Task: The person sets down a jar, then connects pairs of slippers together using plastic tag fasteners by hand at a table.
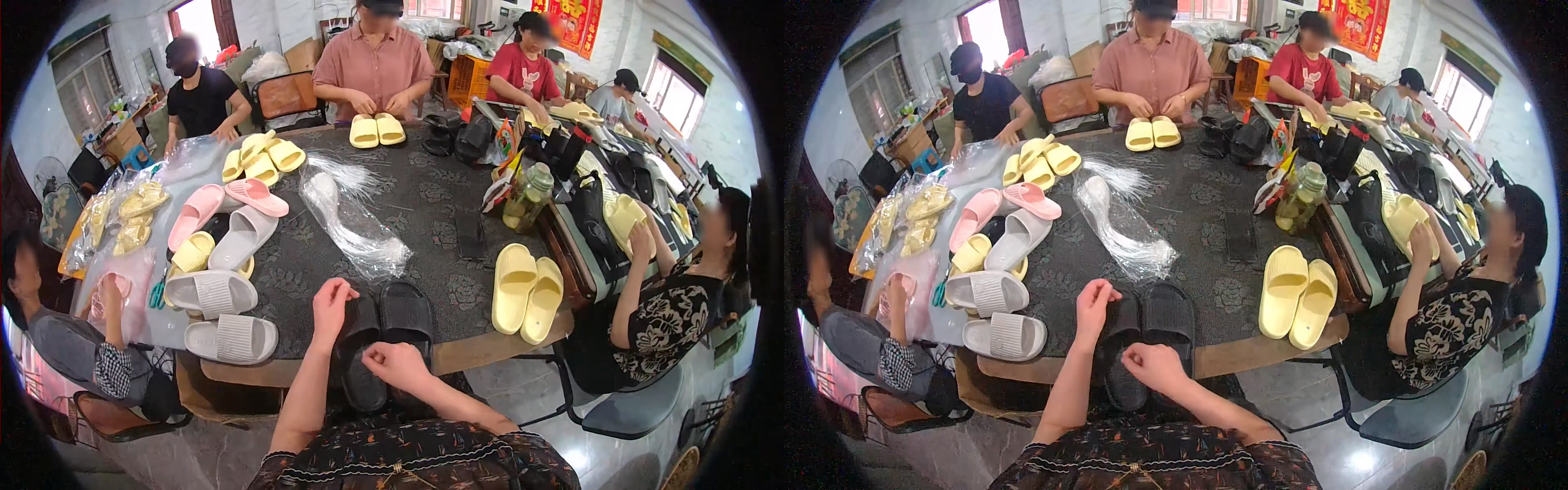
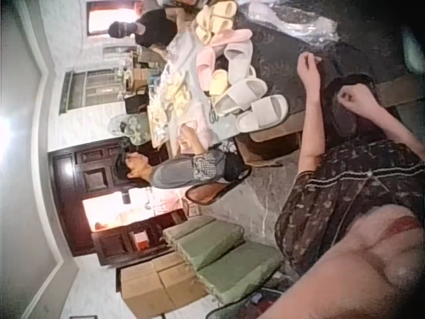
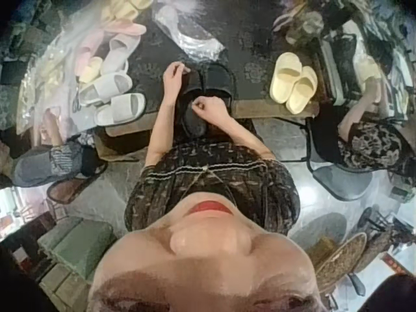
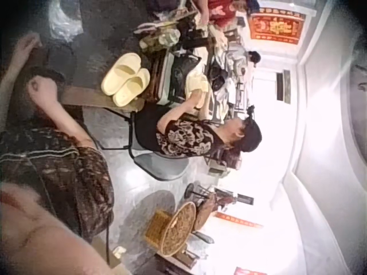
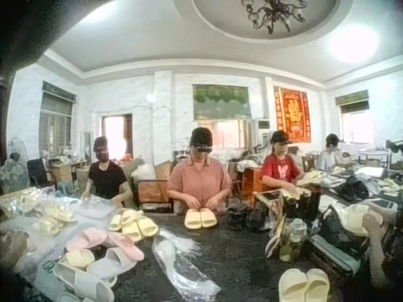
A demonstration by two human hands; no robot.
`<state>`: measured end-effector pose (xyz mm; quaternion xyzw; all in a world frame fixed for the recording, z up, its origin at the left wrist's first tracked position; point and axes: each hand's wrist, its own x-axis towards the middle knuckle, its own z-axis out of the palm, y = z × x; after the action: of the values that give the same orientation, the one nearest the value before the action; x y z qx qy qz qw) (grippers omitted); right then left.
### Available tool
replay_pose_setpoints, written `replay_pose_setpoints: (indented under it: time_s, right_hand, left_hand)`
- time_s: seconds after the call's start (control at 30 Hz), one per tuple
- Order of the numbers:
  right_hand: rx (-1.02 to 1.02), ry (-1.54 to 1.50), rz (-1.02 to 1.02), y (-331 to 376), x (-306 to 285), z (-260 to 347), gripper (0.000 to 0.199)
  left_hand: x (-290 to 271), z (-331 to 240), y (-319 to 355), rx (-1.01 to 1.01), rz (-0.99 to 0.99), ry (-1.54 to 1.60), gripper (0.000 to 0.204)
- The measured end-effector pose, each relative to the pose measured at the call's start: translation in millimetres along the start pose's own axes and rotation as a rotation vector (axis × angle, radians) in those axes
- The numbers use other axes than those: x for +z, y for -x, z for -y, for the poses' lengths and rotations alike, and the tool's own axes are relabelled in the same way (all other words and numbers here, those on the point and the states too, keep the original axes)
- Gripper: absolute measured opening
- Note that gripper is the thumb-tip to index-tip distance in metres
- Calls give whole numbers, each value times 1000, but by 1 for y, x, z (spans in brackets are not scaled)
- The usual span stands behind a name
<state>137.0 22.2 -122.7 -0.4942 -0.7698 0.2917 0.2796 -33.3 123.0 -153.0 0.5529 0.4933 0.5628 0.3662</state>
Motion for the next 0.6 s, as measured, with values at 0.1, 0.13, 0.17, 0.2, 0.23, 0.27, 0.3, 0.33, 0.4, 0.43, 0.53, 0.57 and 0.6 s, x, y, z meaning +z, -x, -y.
replay_pose_setpoints:
  time_s: [0.1, 0.13, 0.17, 0.2, 0.23, 0.27, 0.3, 0.33, 0.4, 0.43, 0.53, 0.57, 0.6]
  right_hand:
    - [61, -90, 83, 15, -24, -11, 20]
    - [91, -106, 125, 19, -38, -13, 20]
    - [119, -136, 139, 24, -52, -16, 20]
    - [146, -166, 154, 28, -66, -20, 20]
    - [184, -196, 179, 33, -83, -22, 20]
    - [222, -226, 206, 36, -99, -26, 19]
    - [217, -200, 228, 41, -114, -34, 20]
    - [173, -146, 209, 44, -130, -33, 19]
    - [261, -213, 172, 55, -152, -43, 17]
    - [260, -208, 179, 60, -162, -46, 17]
    - [363, -270, 91, 65, -177, -54, 13]
    - [345, -417, -33, 65, -176, -59, 10]
    - [327, -563, -163, 67, -175, -64, 8]
  left_hand:
    - [-4, 0, 0, -68, -80, 126, 11]
    - [-3, 2, 0, -71, -85, 130, 11]
    - [-3, 3, 0, -60, -89, 143, 11]
    - [-3, 4, 0, -48, -94, 155, 12]
    - [-4, 3, 0, -53, -96, 160, 12]
    - [-6, 3, 0, -58, -97, 134, 12]
    - [-6, 2, 0, -62, -96, 110, 12]
    - [-8, 3, 0, -64, -102, 113, 12]
    - [-7, 4, 0, -73, -110, 148, 11]
    - [-6, 3, -1, -95, -110, 149, 11]
    - [-5, -2, -1, -103, -100, 105, 10]
    - [-5, -4, 1, -92, -104, 143, 11]
    - [-3, -3, 1, -89, -120, 143, 11]
